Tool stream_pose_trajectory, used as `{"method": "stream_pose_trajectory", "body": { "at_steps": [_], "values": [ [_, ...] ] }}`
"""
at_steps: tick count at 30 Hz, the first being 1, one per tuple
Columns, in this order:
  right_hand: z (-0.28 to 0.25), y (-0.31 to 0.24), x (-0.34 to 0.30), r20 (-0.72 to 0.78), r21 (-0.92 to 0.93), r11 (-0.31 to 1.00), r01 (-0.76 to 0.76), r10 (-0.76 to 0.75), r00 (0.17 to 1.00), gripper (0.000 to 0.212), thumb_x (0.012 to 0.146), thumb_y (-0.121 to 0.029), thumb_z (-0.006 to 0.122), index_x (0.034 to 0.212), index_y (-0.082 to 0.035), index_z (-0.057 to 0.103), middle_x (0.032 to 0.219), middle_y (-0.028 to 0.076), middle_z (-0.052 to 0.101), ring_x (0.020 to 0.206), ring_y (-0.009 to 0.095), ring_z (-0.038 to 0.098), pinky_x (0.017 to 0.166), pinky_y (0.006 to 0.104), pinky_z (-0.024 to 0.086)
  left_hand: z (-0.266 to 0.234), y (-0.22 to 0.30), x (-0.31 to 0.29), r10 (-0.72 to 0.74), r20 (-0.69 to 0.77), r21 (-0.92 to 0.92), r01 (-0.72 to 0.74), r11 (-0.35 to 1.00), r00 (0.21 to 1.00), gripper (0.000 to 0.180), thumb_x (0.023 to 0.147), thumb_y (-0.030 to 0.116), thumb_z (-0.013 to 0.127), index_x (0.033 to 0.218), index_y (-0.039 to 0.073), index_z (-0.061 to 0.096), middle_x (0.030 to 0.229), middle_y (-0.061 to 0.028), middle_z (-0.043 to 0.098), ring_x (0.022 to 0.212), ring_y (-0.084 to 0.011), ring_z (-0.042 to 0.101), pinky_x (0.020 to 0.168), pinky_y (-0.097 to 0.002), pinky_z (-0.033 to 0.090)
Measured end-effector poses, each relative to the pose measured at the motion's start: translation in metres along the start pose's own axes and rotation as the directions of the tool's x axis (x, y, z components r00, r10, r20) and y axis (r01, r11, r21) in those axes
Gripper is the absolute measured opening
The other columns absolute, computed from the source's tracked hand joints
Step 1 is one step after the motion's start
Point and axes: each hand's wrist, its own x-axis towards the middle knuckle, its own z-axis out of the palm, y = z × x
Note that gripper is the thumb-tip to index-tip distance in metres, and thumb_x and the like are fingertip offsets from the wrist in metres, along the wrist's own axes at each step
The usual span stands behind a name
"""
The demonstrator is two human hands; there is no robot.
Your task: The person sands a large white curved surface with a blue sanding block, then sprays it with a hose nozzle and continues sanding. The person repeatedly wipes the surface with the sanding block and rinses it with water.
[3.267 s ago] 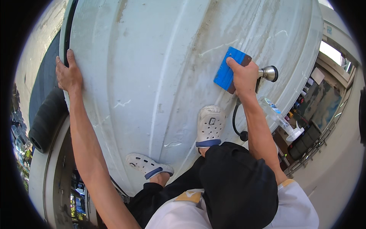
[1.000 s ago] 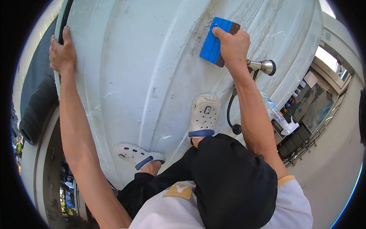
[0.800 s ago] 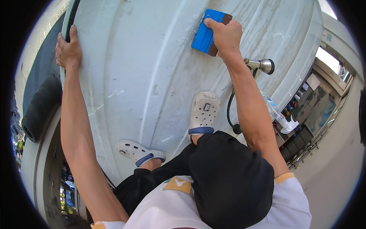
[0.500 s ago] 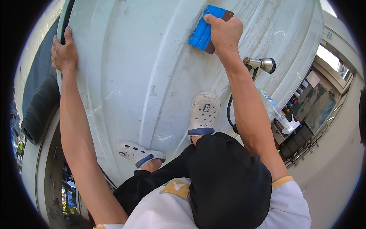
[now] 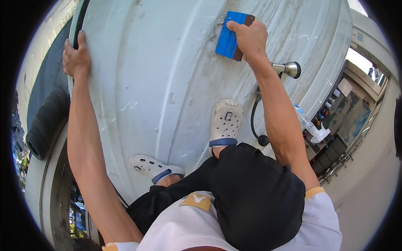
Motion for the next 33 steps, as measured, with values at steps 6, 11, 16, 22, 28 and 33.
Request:
{"method": "stream_pose_trajectory", "body": {
  "at_steps": [6,11,16,22,28,33],
  "values": [
    [0.019,0.009,-0.003,-0.1,0.158,0.987,-0.022,0.039,0.994,0.037,0.079,-0.02,0.081,0.058,-0.003,0.055,0.06,0.005,0.061,0.055,0.017,0.052,0.055,0.0433,0.047,0.01,0.005,0.0,0.029,-0.022,-0.018,-0.029,0.999,0.999,0.096,0.094,0.086,0.043,0.161,0.017,0.047,0.16,-0.0182,0.051,0.15,-0.0409,0.042,0.125,-0.0579,0.023],
    [0.021,-0.003,0.014,-0.073,0.177,0.984,-0.02,0.033,0.997,0.04,0.077,-0.024,0.085,0.064,-0.001,0.056,0.066,0.009,0.064,0.06,0.018,0.056,0.057,0.0416,0.05,0.005,-0.001,0.003,0.018,0.006,0.01,-0.018,1.0,1.0,0.097,0.093,0.086,0.043,0.162,0.018,0.045,0.161,-0.0186,0.049,0.151,-0.0406,0.041,0.125,-0.0578,0.022],
    [0.007,0.02,-0.021,-0.026,0.385,0.919,-0.09,0.108,0.994,0.034,0.079,-0.022,0.086,0.066,-0.001,0.061,0.068,0.007,0.067,0.063,0.017,0.063,0.058,0.0379,0.054,0.004,0.01,0.0,0.032,-0.01,-0.014,-0.032,0.999,0.999,0.098,0.094,0.086,0.042,0.162,0.016,0.045,0.162,-0.0181,0.049,0.151,-0.0407,0.04,0.125,-0.0568,0.023],
    [0.02,-0.001,0.022,0.019,0.339,0.938,-0.074,0.072,0.997,0.029,0.082,-0.017,0.085,0.074,0.001,0.063,0.073,0.006,0.068,0.065,0.017,0.064,0.06,0.0355,0.057,0.006,0.003,-0.001,0.002,0.021,-0.002,-0.002,1.0,1.0,0.097,0.093,0.086,0.043,0.162,0.018,0.046,0.161,-0.0177,0.049,0.151,-0.0408,0.041,0.125,-0.0576,0.022],
    [0.008,0.022,-0.029,0.008,0.471,0.879,-0.076,0.083,0.997,0.019,0.086,-0.009,0.08,0.075,-0.002,0.066,0.076,0.002,0.069,0.066,0.012,0.063,0.059,0.0331,0.055,0.002,0.006,0.0,0.012,0.003,0.001,-0.012,1.0,1.0,0.096,0.094,0.086,0.043,0.161,0.018,0.047,0.16,-0.0177,0.051,0.15,-0.042,0.042,0.124,-0.0572,0.024],
    [0.059,-0.064,0.004,0.117,0.204,0.979,0.024,-0.048,0.992,0.034,0.086,-0.023,0.081,0.068,-0.005,0.059,0.067,0.0,0.06,0.056,0.012,0.052,0.051,0.0375,0.047,0.0,0.009,-0.003,0.002,0.008,0.009,-0.002,1.0,1.0,0.096,0.093,0.086,0.044,0.16,0.017,0.048,0.16,-0.0173,0.051,0.15,-0.0402,0.043,0.124,-0.0575,0.026]
  ]
}}
